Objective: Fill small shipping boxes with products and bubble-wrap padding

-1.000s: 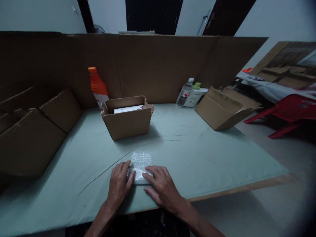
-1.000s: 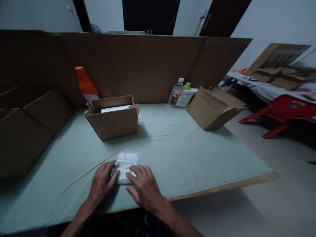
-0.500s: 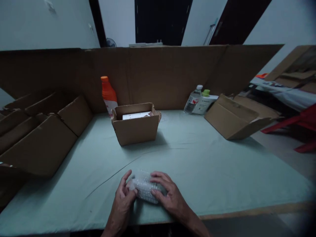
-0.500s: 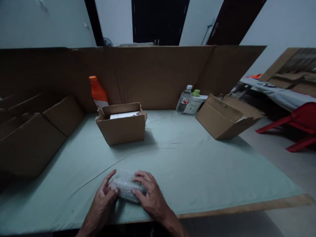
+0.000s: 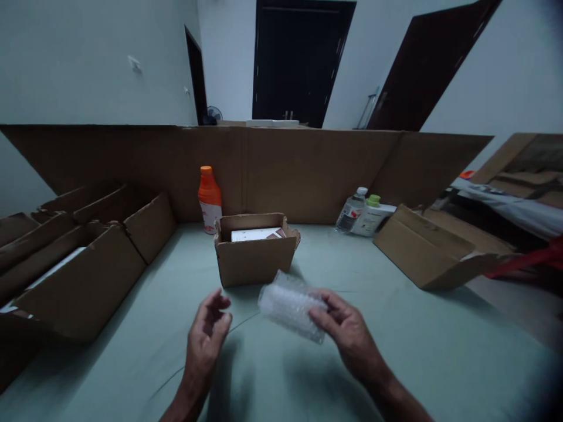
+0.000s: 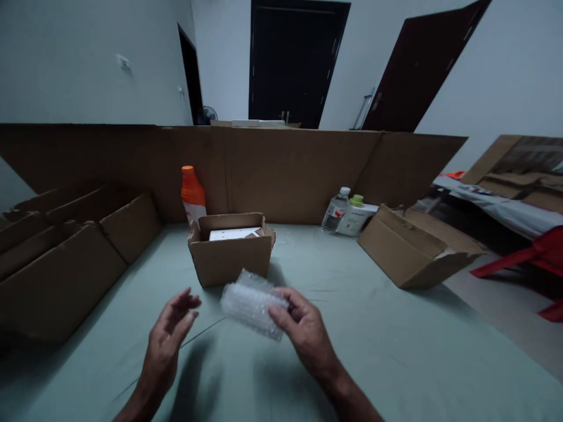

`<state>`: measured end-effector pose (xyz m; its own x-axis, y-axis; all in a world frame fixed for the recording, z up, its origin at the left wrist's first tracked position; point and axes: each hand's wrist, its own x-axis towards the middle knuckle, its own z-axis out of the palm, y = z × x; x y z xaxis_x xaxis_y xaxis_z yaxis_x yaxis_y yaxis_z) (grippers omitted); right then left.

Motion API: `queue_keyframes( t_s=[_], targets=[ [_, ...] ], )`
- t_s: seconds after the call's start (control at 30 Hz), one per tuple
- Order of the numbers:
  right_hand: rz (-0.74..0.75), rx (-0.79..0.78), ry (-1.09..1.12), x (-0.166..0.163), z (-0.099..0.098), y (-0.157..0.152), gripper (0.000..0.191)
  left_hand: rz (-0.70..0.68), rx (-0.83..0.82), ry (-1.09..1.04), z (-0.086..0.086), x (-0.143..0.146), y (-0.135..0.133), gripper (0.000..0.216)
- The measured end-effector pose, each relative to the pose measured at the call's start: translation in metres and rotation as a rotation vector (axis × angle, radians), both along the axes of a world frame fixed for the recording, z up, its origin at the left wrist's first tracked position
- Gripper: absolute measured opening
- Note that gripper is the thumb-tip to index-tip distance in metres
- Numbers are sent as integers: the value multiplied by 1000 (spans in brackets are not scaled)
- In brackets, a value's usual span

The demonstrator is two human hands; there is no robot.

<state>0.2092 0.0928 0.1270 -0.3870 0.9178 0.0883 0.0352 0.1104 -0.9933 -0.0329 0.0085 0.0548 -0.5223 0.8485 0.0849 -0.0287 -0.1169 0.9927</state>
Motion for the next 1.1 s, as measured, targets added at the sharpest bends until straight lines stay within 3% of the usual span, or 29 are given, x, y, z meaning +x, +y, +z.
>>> queue_keyframes(
  t_s=[0.07,0.17,0.23,0.3,0.43,0.6,0.73,0.9,1.1],
  targets=[
    [-17,202,-49,-11,42,25,39,162,42,132,5,-22,26,58],
    [-52,531,-228,-46,95,68,31,244,43,295,-9,-38,64,59],
    [-29,626,-431,-79,117,99,23,220,48,330,-26,-38,82,63],
    [25,595,-656,-114,127,126,20,183,64,345,-43,-35,90,67],
    [140,490,-860,-173,127,153,10,127,101,397,-65,-33,93,72],
    [323,368,-1005,-215,125,152,12,106,144,450,-73,-36,94,74],
    [330,380,-1134,-234,118,148,11,111,169,479,-73,-33,96,73],
    [341,509,-1252,-252,97,138,11,127,171,507,-74,-33,96,72],
    [457,486,-1283,-244,97,142,17,136,169,526,-76,-34,96,72]
  ],
)
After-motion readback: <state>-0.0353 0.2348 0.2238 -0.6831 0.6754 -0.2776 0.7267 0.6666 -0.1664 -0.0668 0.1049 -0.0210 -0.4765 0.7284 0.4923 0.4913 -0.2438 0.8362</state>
